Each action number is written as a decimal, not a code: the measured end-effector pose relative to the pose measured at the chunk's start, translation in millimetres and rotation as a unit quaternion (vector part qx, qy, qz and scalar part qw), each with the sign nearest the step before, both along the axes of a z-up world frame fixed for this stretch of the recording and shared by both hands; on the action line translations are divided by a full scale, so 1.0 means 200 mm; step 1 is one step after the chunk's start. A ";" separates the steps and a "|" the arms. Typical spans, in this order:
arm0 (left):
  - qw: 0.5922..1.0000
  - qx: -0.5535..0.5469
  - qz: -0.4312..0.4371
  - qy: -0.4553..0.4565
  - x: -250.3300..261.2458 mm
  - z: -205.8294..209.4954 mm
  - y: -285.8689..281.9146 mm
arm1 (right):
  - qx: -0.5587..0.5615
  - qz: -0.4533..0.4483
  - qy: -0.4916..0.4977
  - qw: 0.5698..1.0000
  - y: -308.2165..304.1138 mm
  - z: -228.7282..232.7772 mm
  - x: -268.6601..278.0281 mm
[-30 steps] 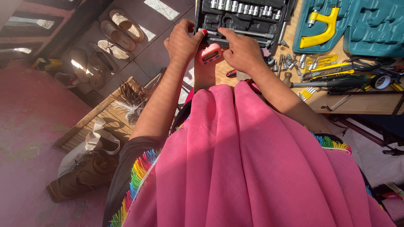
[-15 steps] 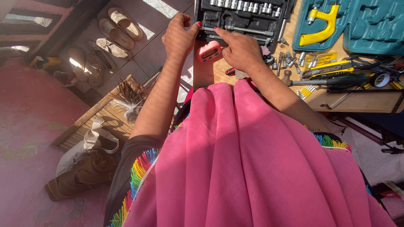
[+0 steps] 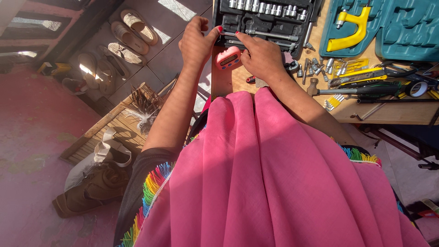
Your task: The person picks up a small metal tool part and cleans it by rubbing it with a cloth while standing near a table filled with toolkits and various hand tools.
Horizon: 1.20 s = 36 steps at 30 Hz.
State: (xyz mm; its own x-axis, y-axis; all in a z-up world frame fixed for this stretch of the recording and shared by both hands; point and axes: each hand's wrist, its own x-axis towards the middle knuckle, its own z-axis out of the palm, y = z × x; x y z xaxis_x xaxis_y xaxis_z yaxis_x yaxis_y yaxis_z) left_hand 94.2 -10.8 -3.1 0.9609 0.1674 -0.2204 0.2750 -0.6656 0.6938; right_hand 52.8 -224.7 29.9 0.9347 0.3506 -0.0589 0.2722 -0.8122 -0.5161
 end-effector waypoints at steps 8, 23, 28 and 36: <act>0.991 -0.066 0.015 -0.117 0.00 -0.02 0.05 | -0.008 -0.015 0.006 1.000 0.00 -0.04 -0.01; 0.918 0.211 -0.228 -0.247 -0.01 0.20 0.01 | 0.184 -0.094 0.077 0.975 -0.10 -0.15 -0.02; 0.979 -0.176 -0.066 -0.081 -0.02 0.26 -0.02 | 0.394 -0.239 0.156 0.873 -0.21 -0.09 0.02; 0.943 -0.295 -0.145 -0.050 -0.16 0.45 -0.24 | 0.469 -0.141 0.175 0.854 -0.16 0.30 -0.03</act>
State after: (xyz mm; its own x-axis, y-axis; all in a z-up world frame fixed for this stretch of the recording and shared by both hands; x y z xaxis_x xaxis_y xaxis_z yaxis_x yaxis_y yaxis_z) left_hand 61.5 -59.6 87.9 0.9685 -0.2289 -0.0982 0.0539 -0.1923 0.9799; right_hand 47.5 -256.4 89.6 0.9726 0.1610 -0.1679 -0.1694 -0.0040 -0.9855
